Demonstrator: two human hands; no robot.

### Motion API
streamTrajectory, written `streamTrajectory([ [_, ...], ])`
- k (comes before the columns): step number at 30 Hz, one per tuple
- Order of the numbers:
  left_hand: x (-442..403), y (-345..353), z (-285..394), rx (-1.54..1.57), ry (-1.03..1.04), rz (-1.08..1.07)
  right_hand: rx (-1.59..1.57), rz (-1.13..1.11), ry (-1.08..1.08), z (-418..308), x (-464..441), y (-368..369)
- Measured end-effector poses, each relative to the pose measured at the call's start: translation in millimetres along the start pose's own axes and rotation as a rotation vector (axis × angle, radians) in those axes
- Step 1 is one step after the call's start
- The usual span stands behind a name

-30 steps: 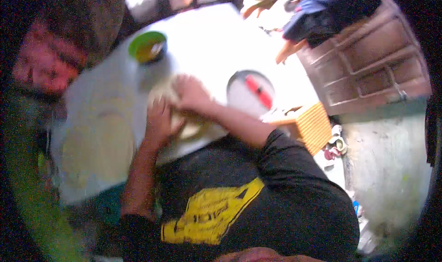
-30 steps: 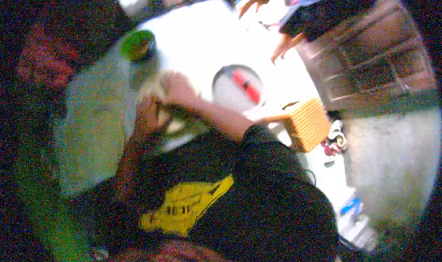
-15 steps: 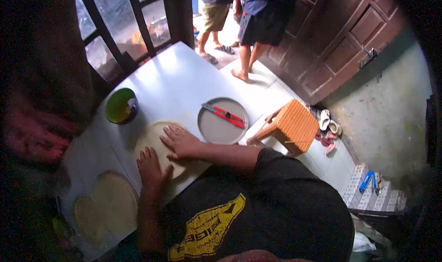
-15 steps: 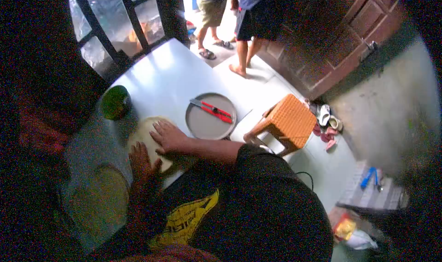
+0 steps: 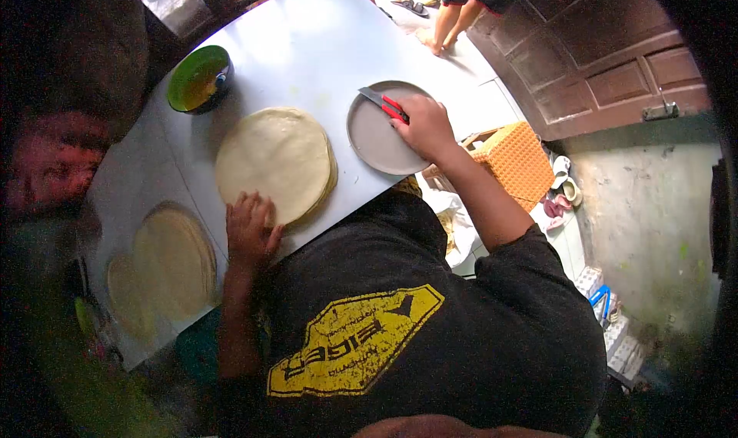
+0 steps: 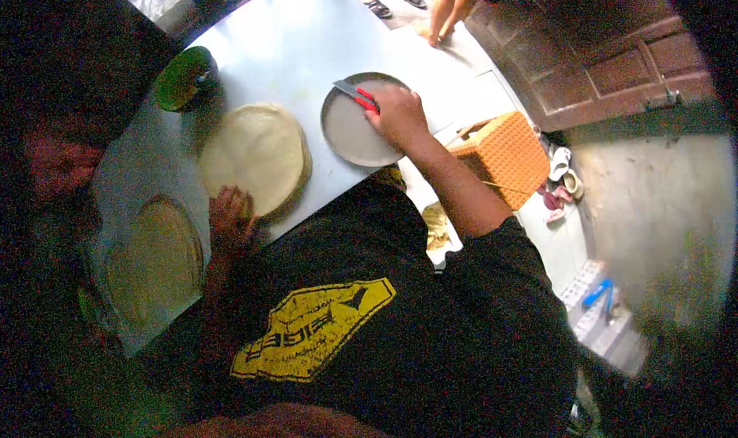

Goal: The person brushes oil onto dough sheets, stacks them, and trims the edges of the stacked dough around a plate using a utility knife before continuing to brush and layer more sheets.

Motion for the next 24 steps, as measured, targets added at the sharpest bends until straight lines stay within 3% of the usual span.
streamTrajectory([
  [2,2,-2,7,0.110,0.092,-0.001,0.008,-0.066,-0.021,1,-4,6],
  [6,6,-12,17,0.139,0.020,-0.015,-0.328,0.089,0.181,61,-18,6],
  [8,6,-10,19,0.212,0.047,-0.012,-0.057,0.058,0.291,70,-22,-12],
  [10,2,-19,21,0.224,0.009,0.009,-0.087,0.016,0.165,84,-19,-3],
  [12,-2,-19,24,0.246,-0.019,0.027,-0.252,-0.096,0.351,120,-27,18],
  [14,-6,-17,26,0.319,-0.068,0.058,-0.283,-0.197,0.262,118,-36,16],
  [18,-34,-15,51,0.502,-0.098,0.073,-0.362,-0.090,-0.112,37,-48,-52],
  [19,-43,2,55,0.869,-0.284,-0.055,-0.257,0.132,-0.417,3,-42,-76],
  [20,-48,19,62,1.236,-0.468,-0.184,-0.290,0.013,-0.344,-15,-38,-88],
  [21,-57,16,66,1.236,-0.477,-0.175,-0.335,0.099,-0.409,-27,-34,-91],
  [23,-65,22,80,2.103,-0.819,-0.313,-0.318,0.258,-0.581,-55,-26,-91],
  [24,-61,20,75,2.107,-0.820,-0.304,-0.256,0.331,-0.691,-72,-19,-85],
])
Point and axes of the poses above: each hand's wrist, its own x-axis away from the middle knuckle, its own y-axis out of the palm, z = x × y, the point moved 6 cm from there along -x, towards the middle knuckle, and after that the axes turned 9 degrees about -x, right-handed, at the moved point
